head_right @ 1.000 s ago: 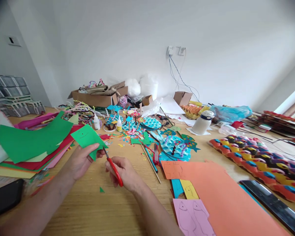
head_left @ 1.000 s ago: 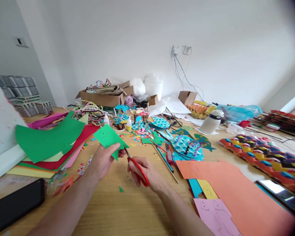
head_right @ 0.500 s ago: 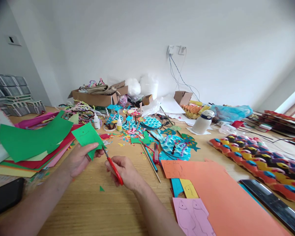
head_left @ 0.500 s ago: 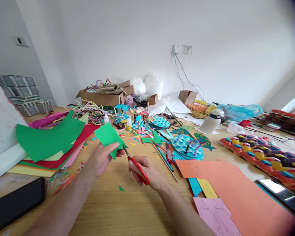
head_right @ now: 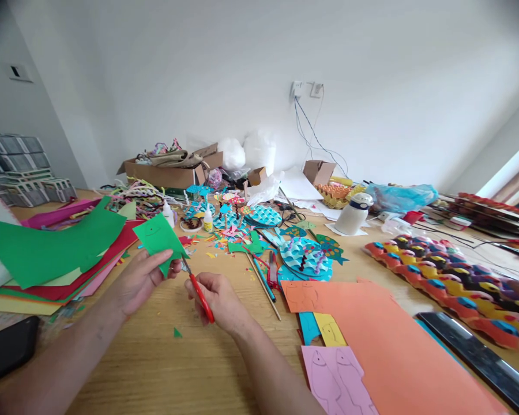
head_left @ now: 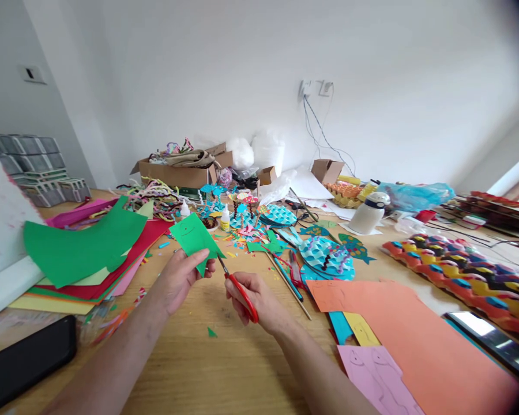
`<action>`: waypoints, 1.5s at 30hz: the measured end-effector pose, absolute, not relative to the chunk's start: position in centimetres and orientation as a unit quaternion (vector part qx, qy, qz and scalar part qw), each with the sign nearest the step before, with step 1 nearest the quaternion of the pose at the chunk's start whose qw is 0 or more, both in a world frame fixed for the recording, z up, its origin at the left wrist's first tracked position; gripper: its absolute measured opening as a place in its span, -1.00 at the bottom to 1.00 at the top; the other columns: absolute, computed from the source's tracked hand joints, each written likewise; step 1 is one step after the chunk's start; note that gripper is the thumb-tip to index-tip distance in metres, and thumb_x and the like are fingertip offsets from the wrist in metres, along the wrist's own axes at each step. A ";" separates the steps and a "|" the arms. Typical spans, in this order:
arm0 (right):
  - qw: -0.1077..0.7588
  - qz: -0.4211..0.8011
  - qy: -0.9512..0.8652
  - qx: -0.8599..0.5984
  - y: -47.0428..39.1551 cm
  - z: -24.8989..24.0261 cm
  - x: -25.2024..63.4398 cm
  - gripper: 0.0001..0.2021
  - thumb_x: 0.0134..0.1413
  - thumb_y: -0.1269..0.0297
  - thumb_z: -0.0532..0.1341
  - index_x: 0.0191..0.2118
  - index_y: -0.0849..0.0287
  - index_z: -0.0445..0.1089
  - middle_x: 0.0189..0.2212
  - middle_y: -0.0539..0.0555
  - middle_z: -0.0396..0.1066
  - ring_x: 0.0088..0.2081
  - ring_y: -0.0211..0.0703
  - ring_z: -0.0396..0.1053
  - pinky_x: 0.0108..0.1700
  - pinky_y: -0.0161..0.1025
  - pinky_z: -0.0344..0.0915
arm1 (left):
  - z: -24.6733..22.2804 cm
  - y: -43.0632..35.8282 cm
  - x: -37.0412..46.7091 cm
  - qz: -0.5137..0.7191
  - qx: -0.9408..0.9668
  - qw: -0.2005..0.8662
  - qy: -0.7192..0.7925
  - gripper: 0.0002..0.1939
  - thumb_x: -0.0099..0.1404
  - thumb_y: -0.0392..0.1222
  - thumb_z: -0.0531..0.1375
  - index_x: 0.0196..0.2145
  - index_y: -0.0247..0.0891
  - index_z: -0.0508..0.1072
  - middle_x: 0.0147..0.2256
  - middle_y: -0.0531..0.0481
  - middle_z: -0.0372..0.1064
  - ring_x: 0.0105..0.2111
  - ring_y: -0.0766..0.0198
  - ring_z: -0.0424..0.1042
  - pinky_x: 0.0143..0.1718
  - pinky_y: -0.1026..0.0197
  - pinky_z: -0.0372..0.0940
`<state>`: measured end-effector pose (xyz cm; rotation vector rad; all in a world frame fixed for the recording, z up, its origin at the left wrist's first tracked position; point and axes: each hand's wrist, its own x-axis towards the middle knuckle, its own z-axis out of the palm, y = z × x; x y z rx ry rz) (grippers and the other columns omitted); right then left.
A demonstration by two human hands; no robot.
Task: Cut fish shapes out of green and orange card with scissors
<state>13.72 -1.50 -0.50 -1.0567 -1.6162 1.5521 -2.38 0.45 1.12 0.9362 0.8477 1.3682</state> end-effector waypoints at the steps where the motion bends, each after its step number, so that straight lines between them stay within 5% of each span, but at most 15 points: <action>1: 0.327 0.593 -0.616 -0.403 -1.5 -0.6 13.7 -0.58 0.02 -0.12 0.09 -0.54 0.19 0.19 -0.83 -0.17 0.11 -0.80 -0.42 0.02 -0.73 -0.43 -0.13 | 1.1 0.5 -2.4 0.586 0.400 0.600 0.370 -0.86 -0.06 -0.23 0.33 -0.51 -0.29 0.46 -0.54 0.05 0.45 -0.54 0.32 0.41 -0.48 0.28 0.29; 45: 0.284 0.651 -0.629 -0.317 -1.1 -1.0 14.5 -0.56 0.04 -0.11 0.11 -0.52 0.22 0.25 -0.83 -0.14 0.17 -0.80 -0.43 0.03 -0.70 -0.41 -0.10 | 1.3 0.6 -3.2 0.539 0.419 0.613 0.398 -0.84 -0.09 -0.25 0.30 -0.51 -0.33 0.41 -0.59 0.06 0.44 -0.60 0.37 0.39 -0.53 0.34 0.29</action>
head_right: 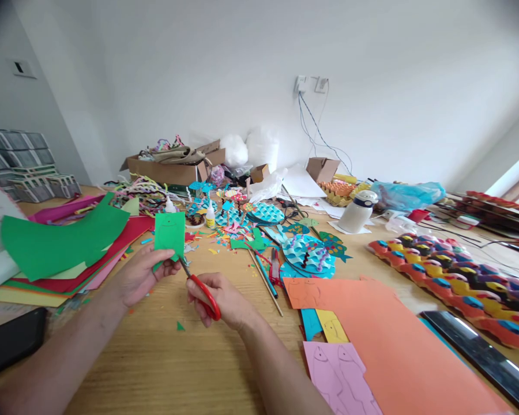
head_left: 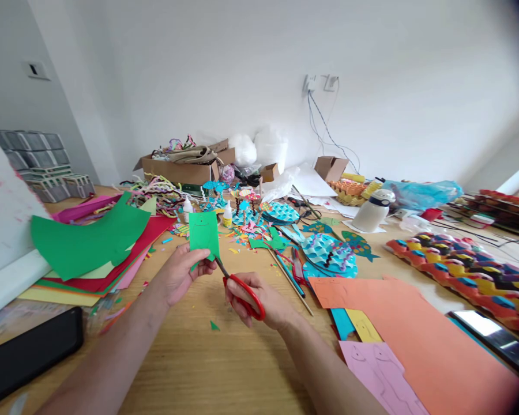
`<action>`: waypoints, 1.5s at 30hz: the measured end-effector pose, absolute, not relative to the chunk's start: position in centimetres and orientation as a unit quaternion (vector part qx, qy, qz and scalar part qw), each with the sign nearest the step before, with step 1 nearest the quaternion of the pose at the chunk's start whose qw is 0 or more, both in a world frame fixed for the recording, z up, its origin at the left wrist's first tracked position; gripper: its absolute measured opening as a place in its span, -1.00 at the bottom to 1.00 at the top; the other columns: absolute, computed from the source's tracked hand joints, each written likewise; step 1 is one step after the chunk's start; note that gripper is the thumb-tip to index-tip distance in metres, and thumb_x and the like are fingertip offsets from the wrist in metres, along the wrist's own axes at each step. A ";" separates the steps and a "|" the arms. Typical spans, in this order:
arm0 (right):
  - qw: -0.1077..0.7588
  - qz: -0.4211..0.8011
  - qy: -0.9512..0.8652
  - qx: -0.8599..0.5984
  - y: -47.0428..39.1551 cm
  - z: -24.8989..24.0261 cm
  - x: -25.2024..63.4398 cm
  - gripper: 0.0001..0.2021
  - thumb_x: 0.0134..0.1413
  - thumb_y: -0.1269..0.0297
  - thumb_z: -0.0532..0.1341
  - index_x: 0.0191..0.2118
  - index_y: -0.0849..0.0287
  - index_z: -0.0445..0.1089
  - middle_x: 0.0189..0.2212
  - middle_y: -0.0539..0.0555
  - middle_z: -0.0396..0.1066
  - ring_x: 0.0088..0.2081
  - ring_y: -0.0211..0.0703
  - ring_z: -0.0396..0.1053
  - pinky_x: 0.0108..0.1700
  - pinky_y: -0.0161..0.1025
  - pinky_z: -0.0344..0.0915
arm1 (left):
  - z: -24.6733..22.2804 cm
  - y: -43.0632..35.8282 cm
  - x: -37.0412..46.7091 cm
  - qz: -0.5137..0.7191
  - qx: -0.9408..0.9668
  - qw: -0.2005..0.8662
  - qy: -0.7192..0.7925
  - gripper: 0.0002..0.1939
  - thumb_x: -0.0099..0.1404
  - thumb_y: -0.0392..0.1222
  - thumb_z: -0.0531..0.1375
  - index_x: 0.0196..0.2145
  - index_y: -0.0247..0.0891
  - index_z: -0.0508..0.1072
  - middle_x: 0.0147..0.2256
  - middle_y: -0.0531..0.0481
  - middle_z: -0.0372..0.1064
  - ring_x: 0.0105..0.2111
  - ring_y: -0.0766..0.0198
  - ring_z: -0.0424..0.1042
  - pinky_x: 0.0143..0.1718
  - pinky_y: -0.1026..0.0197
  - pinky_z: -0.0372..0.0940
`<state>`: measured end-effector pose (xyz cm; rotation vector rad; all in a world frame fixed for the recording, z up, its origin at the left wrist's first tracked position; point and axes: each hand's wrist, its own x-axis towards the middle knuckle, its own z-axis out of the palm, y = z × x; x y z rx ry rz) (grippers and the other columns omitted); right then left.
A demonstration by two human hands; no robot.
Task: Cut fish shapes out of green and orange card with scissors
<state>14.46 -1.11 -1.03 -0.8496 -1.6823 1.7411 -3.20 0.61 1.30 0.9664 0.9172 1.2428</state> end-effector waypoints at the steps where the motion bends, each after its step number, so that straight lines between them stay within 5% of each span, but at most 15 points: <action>1: 0.284 0.650 -0.630 -0.316 -1.1 -1.0 14.5 -0.56 0.05 -0.11 0.10 -0.52 0.22 0.25 -0.83 -0.14 0.17 -0.80 -0.43 0.03 -0.69 -0.41 -0.10 | 1.3 0.6 -3.2 0.539 0.420 0.612 0.398 -0.84 -0.09 -0.24 0.30 -0.51 -0.33 0.41 -0.59 0.06 0.44 -0.60 0.37 0.39 -0.53 0.34 0.29; 45: 0.285 0.625 -0.629 -0.365 -1.2 -0.9 14.0 -0.52 -0.03 -0.18 0.12 -0.57 0.20 0.19 -0.85 -0.16 0.13 -0.81 -0.44 0.01 -0.75 -0.43 -0.15 | 0.4 1.0 -3.4 0.540 0.440 0.600 0.394 -0.85 0.00 -0.21 0.29 -0.44 -0.29 0.43 -0.50 0.06 0.45 -0.54 0.36 0.39 -0.44 0.29 0.30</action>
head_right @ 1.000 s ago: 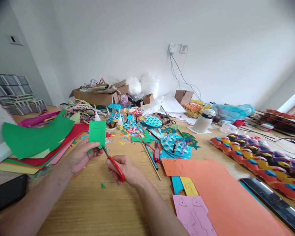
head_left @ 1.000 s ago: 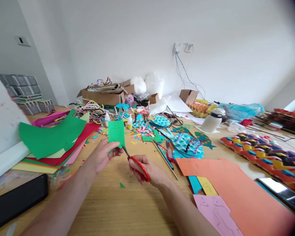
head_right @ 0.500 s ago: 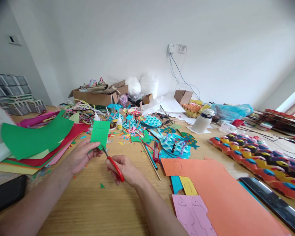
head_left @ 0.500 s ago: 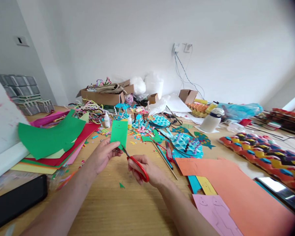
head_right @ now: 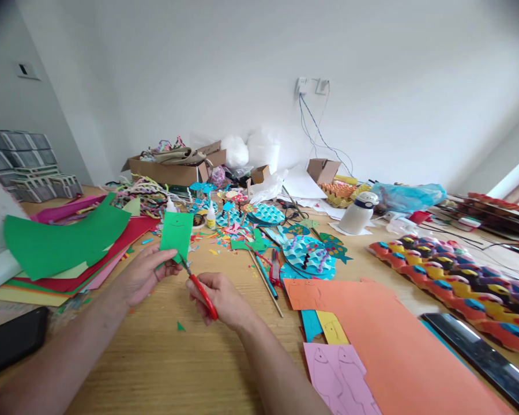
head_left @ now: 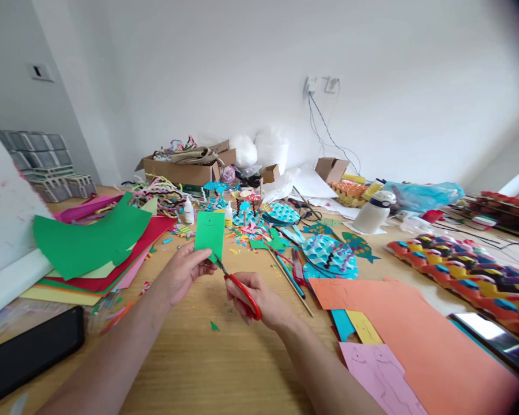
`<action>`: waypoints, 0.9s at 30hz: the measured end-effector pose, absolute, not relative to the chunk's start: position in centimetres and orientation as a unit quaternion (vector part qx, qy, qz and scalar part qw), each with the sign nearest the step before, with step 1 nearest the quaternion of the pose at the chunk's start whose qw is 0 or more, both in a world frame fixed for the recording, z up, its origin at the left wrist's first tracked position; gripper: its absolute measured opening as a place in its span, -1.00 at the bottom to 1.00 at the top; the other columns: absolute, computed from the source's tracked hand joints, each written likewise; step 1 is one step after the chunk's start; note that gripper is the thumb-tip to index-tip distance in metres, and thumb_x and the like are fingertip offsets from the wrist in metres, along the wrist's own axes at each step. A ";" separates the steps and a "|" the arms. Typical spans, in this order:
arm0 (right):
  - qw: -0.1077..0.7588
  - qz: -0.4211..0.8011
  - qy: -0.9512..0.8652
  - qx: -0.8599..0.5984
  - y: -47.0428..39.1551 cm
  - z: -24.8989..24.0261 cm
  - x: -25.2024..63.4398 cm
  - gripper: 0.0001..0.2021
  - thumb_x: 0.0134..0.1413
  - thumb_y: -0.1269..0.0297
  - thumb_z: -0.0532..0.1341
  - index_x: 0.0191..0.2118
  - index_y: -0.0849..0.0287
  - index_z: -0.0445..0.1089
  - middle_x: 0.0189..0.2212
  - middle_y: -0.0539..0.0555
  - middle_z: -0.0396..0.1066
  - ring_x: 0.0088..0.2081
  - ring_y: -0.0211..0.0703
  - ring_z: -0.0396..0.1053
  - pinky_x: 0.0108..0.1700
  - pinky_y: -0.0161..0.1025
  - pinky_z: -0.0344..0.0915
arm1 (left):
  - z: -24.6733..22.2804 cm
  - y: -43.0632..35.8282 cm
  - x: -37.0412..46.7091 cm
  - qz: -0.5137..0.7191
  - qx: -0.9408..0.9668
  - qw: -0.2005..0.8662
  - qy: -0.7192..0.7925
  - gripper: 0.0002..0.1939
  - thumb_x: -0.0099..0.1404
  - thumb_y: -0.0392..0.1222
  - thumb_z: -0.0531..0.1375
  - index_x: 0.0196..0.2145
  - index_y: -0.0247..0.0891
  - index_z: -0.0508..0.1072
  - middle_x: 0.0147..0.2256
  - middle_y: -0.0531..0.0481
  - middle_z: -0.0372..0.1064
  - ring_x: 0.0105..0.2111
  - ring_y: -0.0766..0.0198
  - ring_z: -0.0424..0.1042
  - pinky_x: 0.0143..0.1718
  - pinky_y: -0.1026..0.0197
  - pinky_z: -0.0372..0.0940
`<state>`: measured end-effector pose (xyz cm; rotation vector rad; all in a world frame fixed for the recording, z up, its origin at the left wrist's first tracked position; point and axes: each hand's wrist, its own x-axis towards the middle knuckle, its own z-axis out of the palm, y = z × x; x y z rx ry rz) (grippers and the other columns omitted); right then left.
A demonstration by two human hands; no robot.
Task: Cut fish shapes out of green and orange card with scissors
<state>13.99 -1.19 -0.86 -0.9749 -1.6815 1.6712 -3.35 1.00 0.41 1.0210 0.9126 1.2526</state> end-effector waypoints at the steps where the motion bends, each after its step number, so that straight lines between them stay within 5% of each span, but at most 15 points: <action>1: 0.286 0.625 -0.627 -0.367 -1.2 -0.9 14.0 -0.52 -0.04 -0.18 0.12 -0.57 0.20 0.18 -0.85 -0.16 0.12 -0.81 -0.44 0.01 -0.75 -0.43 -0.14 | 0.5 1.0 -3.3 0.541 0.439 0.599 0.395 -0.85 0.00 -0.20 0.30 -0.44 -0.28 0.43 -0.50 0.06 0.45 -0.54 0.36 0.39 -0.44 0.29 0.30; 27: 0.288 0.621 -0.626 -0.372 -1.1 -1.1 13.8 -0.52 -0.05 -0.19 0.12 -0.56 0.19 0.18 -0.85 -0.17 0.11 -0.81 -0.44 0.01 -0.75 -0.44 -0.11 | 0.8 0.8 -3.2 0.538 0.442 0.589 0.411 -0.82 -0.05 -0.18 0.32 -0.48 -0.29 0.44 -0.54 0.06 0.45 -0.56 0.35 0.39 -0.48 0.30 0.27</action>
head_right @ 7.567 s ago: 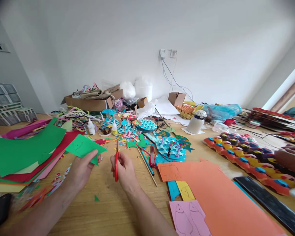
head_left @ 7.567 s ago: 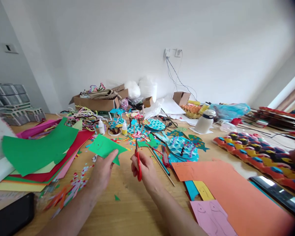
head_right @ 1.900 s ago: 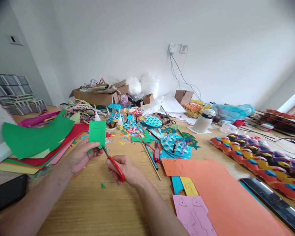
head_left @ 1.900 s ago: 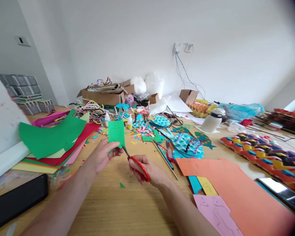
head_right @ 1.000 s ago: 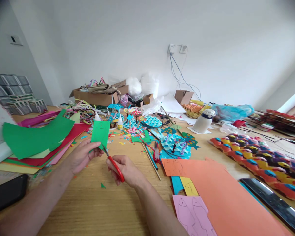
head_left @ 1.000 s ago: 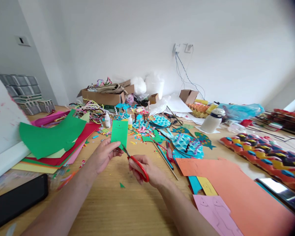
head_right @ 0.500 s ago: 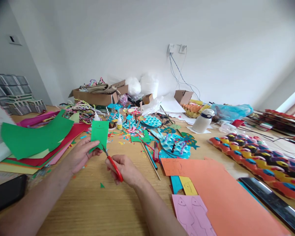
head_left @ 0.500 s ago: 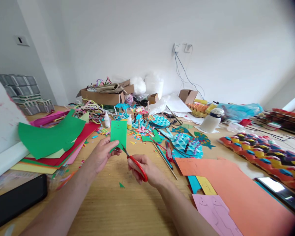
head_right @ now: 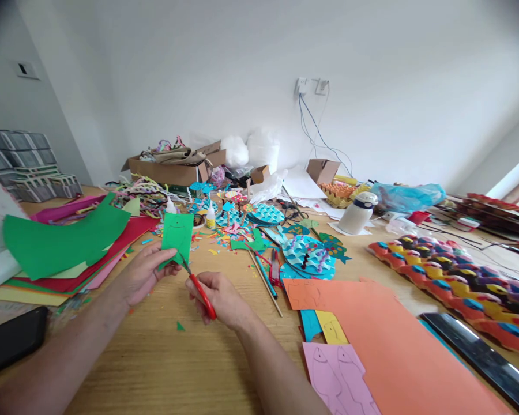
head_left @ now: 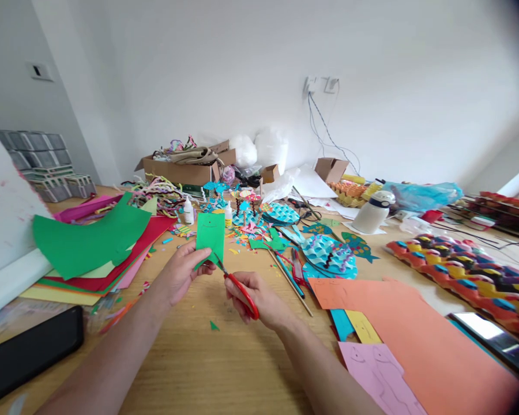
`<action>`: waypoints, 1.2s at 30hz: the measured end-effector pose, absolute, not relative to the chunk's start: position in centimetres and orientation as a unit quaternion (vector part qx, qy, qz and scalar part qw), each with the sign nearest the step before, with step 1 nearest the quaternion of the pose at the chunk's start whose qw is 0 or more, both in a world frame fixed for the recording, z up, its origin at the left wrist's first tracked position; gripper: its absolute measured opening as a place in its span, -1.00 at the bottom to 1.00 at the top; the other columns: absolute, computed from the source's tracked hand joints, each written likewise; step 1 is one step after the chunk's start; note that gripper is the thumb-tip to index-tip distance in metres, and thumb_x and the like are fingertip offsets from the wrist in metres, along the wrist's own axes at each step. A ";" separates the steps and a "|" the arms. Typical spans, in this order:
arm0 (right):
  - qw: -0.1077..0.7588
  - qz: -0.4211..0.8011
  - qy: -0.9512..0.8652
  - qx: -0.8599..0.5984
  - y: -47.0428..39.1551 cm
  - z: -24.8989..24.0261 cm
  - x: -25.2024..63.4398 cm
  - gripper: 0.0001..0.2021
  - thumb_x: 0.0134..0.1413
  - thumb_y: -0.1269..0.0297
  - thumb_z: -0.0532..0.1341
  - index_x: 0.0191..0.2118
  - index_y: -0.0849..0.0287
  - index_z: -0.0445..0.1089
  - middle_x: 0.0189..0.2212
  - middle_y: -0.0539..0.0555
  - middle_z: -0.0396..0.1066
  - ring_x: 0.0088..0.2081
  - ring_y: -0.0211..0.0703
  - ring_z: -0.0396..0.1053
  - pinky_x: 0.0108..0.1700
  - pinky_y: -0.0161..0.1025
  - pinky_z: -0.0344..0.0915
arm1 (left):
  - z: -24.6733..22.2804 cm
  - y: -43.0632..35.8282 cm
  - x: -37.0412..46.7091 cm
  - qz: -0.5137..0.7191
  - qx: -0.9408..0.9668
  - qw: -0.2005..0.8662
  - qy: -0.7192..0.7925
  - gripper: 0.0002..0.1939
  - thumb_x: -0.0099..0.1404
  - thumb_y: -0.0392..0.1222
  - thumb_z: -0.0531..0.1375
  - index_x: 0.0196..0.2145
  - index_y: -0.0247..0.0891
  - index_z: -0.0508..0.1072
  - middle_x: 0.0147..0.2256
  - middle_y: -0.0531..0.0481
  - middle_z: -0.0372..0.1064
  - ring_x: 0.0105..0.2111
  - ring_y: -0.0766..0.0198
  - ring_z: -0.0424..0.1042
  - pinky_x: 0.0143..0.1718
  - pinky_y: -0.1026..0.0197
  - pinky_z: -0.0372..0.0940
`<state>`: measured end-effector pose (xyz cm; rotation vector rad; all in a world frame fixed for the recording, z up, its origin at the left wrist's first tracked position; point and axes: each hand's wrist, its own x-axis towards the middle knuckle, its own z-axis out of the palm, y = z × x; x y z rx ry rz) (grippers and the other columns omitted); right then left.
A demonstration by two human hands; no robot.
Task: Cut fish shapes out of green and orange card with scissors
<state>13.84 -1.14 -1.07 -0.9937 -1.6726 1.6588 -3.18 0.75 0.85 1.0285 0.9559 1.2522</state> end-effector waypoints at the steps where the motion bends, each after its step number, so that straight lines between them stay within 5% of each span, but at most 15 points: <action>1: 0.287 0.620 -0.628 -0.372 -1.1 -1.1 13.9 -0.52 -0.04 -0.19 0.11 -0.56 0.19 0.19 -0.85 -0.16 0.11 -0.81 -0.43 0.02 -0.74 -0.44 -0.11 | 0.9 0.7 -3.2 0.538 0.440 0.589 0.412 -0.82 -0.05 -0.18 0.32 -0.48 -0.29 0.44 -0.54 0.06 0.45 -0.57 0.35 0.39 -0.49 0.30 0.27; 36: 0.293 0.615 -0.631 -0.372 -0.9 -1.5 13.8 -0.51 -0.08 -0.21 0.12 -0.55 0.19 0.20 -0.83 -0.16 0.14 -0.81 -0.43 0.05 -0.76 -0.44 -0.06 | 0.9 0.9 -3.1 0.531 0.471 0.577 0.403 -0.84 -0.01 -0.16 0.29 -0.46 -0.28 0.45 -0.52 0.06 0.42 -0.57 0.40 0.31 -0.56 0.36 0.22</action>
